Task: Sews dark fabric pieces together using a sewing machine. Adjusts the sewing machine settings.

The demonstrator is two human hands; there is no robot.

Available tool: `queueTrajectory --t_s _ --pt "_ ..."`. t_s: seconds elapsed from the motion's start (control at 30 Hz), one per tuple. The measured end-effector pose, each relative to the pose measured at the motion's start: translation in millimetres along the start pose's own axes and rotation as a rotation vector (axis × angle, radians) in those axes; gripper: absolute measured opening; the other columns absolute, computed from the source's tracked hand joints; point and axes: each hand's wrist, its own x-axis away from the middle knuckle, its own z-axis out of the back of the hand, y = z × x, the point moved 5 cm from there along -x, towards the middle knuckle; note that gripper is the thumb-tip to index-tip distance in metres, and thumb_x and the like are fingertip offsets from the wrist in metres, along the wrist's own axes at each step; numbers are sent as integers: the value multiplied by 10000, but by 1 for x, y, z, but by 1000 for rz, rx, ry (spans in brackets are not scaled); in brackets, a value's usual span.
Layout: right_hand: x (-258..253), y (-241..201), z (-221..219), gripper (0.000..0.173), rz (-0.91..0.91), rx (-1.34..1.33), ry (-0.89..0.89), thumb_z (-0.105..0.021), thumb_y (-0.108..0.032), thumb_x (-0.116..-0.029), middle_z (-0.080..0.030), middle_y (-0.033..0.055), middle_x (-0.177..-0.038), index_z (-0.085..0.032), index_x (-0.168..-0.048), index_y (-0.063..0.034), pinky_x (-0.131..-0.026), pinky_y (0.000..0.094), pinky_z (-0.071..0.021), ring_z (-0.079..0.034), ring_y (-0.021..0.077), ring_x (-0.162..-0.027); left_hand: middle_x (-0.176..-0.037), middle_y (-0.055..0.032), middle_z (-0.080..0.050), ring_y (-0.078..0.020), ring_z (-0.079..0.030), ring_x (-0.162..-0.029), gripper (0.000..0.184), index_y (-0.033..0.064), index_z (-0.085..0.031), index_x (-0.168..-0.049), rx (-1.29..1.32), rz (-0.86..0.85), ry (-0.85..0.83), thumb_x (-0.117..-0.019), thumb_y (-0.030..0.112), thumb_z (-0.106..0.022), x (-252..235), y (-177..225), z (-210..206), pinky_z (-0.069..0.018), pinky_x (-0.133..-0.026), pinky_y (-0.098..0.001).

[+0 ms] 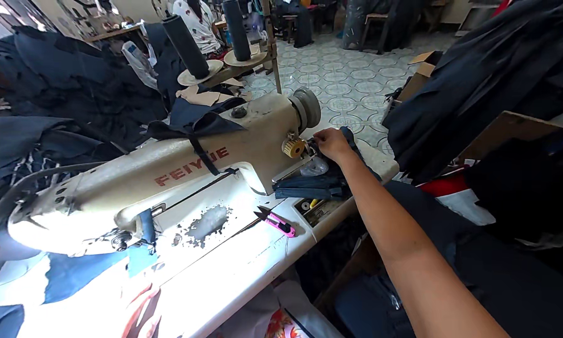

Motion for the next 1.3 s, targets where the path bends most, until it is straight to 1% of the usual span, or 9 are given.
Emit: queueTrajectory --t_s 0.13,0.33,0.5,0.63,0.83,0.97,1.1,1.2,1.3 --pt "20 -11 18 279 -2 -24 161 -548 -149 -1042 -657 276 -1231 -750 -1108 32 -1085 574 -419 -574 431 -1251 -1449 -324 -520 -389 -454 -1428 531 -28 -587 -1378 26 -28 18 -1051 377 -486 2 -7 -2 -312 -1204 -453" --pt "25 -22 1 540 -200 -42 -42 -623 -462 -1009 -645 291 -1253 -715 -1124 58 -1035 681 -389 -544 470 -1271 -1423 -310 -550 -371 -486 -1402 557 -9 -621 -1350 21 -24 28 -1033 433 -499 0 -5 2 -332 -1188 -446" --pt "13 -13 -12 273 -200 -69 -67 -781 -200 -896 -700 250 -1135 -745 -1048 23 -998 673 -429 -614 435 -1163 -1401 -289 -583 -327 -513 -1386 554 -9 -643 -1332 47 -57 62 -1025 438 -531 1 -12 0 -349 -1182 -401" --pt "12 3 2 284 -178 -232 -21 -815 -112 -858 -698 245 -1069 -713 -1058 62 -939 586 -499 -660 364 -1028 -1422 -275 -571 -338 -488 -1409 536 24 -644 -1347 51 -12 60 -1036 446 -531 3 -13 0 -330 -1192 -429" --pt "-7 41 36 228 -75 -700 358 -567 -57 -1018 -631 203 -1139 -575 -1164 118 -912 351 -510 -617 199 -1012 -1431 -276 -561 -330 -472 -1421 532 30 -646 -1346 87 1 51 -1030 447 -548 3 -15 -1 -324 -1196 -417" --pt "-18 50 37 121 -111 -1447 519 -320 -62 -1114 -605 98 -1112 -389 -1206 -25 -891 320 -569 -676 148 -980 -1426 -280 -567 -345 -491 -1406 520 5 -647 -1337 77 29 38 -1025 413 -567 2 -8 2 -329 -1194 -431" --pt "-22 54 37 121 -112 -1784 644 -277 -113 -1120 -535 11 -823 -394 -1092 -109 -762 300 -604 -651 122 -719 -1423 -299 -560 -353 -486 -1408 529 -6 -646 -1335 105 36 43 -1021 414 -578 1 -3 3 -340 -1189 -424" --pt "-23 54 35 177 -324 -1427 538 -341 -187 -1107 -330 -95 -590 -443 -967 -149 -441 176 -292 -301 17 -439 -1433 -304 -550 -366 -479 -1417 554 -22 -639 -1335 103 37 36 -1022 430 -567 1 -4 4 -333 -1196 -441" --pt "-26 52 36 276 -336 -655 290 -488 -194 -1065 -464 33 -780 -562 -1249 -1 -542 289 -372 -412 115 -589 -1421 -317 -553 -384 -488 -1405 550 -45 -640 -1323 93 52 42 -1017 407 -566 0 3 5 -335 -1196 -442"
